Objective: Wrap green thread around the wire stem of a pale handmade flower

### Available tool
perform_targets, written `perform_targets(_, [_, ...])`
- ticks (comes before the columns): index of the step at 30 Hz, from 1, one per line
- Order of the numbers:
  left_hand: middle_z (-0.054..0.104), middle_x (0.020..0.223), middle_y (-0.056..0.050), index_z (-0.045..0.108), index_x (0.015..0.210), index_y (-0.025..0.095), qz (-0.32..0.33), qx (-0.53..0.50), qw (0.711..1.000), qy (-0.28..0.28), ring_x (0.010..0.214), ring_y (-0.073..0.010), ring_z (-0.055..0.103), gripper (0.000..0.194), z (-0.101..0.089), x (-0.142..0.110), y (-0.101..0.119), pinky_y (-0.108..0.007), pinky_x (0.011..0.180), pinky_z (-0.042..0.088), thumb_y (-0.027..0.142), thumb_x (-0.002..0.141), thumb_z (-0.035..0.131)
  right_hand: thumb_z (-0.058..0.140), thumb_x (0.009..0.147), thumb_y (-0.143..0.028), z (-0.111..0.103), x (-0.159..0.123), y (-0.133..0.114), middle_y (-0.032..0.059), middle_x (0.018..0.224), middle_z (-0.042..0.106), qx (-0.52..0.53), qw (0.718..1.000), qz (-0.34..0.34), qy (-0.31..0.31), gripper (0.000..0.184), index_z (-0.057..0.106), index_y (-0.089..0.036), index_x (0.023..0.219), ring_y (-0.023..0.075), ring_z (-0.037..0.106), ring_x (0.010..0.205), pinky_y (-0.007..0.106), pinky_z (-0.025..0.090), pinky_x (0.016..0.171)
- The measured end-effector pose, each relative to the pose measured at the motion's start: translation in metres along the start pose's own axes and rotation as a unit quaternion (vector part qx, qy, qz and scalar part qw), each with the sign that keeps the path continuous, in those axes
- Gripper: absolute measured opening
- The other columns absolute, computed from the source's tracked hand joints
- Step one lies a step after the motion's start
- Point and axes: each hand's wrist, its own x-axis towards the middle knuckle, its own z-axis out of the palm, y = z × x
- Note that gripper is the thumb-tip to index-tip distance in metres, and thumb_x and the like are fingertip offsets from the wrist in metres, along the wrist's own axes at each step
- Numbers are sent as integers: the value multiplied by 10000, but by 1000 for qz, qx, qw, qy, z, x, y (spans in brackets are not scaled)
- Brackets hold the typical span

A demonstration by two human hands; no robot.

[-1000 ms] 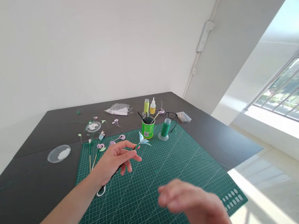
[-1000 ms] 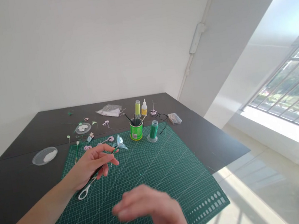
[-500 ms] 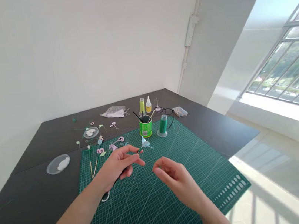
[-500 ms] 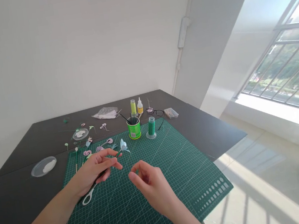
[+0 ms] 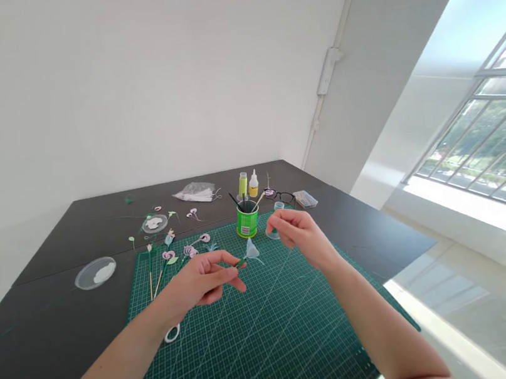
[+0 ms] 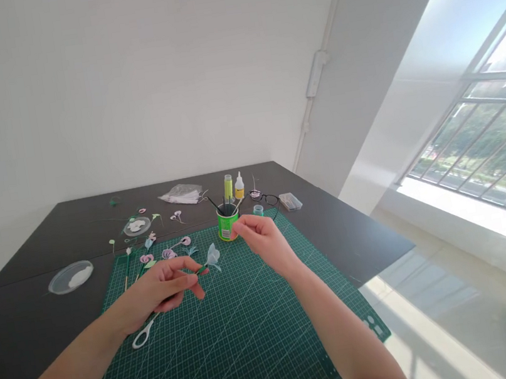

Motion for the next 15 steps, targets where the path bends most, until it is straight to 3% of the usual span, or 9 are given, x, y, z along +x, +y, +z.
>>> perform_targets(4, [818, 859, -58, 659, 1044, 159, 27, -32, 999, 28, 417, -7, 327, 441, 1, -5, 6, -225, 423, 116, 526, 873, 834, 640, 915, -612, 2, 5, 29, -96, 517, 276, 3, 1000, 16, 26, 465, 681, -160, 813, 79, 193, 494, 271, 147, 502])
perform_targets(10, [833, 962, -95, 632, 1075, 159, 62, -29, 995, 77, 435, -6, 328, 472, -2, -2, 7, -221, 435, 116, 572, 907, 784, 661, 892, -593, 23, 4, 74, -81, 513, 303, -10, 999, 42, -24, 477, 732, -134, 781, 77, 212, 483, 272, 144, 485])
perform_targets(15, [836, 989, -122, 595, 1012, 167, 77, 29, 991, 108, 429, -12, 339, 432, -5, 8, 12, -228, 456, 159, 580, 951, 704, 661, 911, -551, 37, 3, 91, -71, 507, 334, -11, 995, 38, -95, 464, 751, -120, 764, 75, 239, 484, 266, 165, 486])
